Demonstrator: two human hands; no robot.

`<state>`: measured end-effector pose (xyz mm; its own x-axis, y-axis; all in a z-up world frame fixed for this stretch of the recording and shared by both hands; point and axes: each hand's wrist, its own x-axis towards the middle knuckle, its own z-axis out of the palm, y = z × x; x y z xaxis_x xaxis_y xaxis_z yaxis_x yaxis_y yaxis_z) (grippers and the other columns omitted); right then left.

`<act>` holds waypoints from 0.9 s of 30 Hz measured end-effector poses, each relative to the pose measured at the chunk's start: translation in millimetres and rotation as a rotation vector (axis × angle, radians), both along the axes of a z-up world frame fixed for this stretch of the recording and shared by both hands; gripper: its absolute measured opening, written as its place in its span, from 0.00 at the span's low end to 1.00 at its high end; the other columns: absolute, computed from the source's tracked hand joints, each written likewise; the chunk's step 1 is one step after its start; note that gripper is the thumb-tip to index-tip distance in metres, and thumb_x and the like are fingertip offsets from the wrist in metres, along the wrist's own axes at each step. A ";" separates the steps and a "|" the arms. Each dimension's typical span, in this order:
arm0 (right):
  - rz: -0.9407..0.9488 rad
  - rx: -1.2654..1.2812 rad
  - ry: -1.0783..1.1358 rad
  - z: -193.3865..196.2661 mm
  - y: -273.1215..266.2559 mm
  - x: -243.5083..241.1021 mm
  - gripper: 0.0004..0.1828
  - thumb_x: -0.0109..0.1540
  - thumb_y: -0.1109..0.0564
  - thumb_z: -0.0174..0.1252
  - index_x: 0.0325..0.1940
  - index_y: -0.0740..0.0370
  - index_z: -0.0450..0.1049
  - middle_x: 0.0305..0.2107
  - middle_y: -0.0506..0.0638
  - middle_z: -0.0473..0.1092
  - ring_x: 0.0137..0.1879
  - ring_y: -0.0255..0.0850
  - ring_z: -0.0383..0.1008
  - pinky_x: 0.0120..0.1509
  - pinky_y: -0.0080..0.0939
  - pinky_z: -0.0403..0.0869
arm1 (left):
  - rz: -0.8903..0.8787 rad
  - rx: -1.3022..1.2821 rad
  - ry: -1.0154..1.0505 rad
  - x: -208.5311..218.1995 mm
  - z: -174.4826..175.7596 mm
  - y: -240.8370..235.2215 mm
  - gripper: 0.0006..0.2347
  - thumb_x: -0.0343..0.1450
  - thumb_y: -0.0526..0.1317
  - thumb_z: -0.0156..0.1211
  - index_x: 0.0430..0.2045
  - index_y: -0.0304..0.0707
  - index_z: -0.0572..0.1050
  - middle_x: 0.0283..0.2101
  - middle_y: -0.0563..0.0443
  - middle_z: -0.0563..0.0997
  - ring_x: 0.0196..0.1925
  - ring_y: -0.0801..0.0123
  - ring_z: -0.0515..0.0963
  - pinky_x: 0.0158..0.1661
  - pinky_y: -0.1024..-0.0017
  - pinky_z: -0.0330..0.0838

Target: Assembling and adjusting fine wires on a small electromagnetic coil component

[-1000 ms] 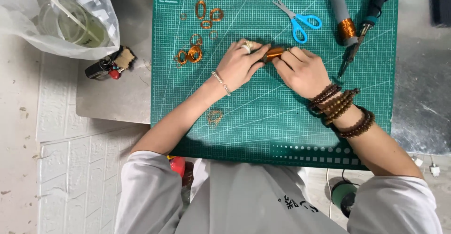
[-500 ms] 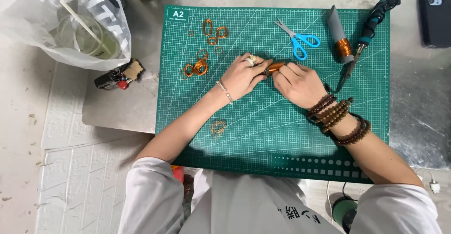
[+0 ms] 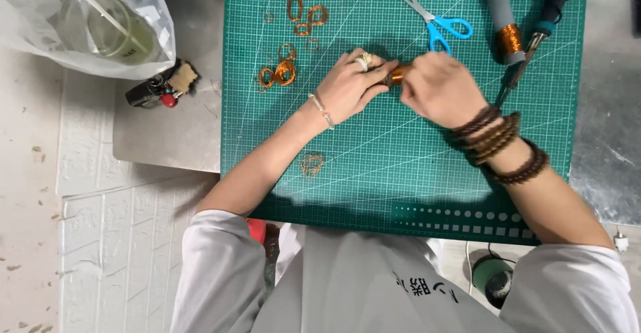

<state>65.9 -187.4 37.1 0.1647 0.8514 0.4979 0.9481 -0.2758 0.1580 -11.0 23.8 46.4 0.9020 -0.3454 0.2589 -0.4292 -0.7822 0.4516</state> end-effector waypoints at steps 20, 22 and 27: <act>0.019 0.026 0.419 39.6 -8.9 -1.4 0.13 0.61 0.56 0.56 0.45 0.68 0.73 0.37 0.58 0.69 0.44 0.49 0.71 0.46 0.42 0.73 | 0.176 0.168 -0.523 -0.8 -2.3 -32.7 0.01 0.64 0.36 0.56 0.24 0.42 0.75 0.30 0.51 0.77 0.36 0.62 0.77 0.41 0.65 0.66; 0.002 0.010 0.390 39.4 -8.5 -1.2 0.14 0.61 0.55 0.56 0.45 0.68 0.73 0.37 0.57 0.69 0.44 0.47 0.71 0.47 0.40 0.73 | 0.207 0.214 -0.539 1.2 -4.1 -36.3 0.02 0.64 0.35 0.55 0.23 0.41 0.75 0.27 0.48 0.77 0.33 0.61 0.78 0.40 0.65 0.67; -0.033 -0.026 0.378 41.5 -8.4 -5.2 0.14 0.60 0.55 0.57 0.43 0.68 0.74 0.36 0.57 0.70 0.44 0.47 0.72 0.46 0.40 0.74 | 0.172 0.211 -0.511 9.0 -11.5 -36.9 0.03 0.63 0.31 0.51 0.23 0.35 0.74 0.30 0.43 0.75 0.35 0.57 0.76 0.34 0.67 0.67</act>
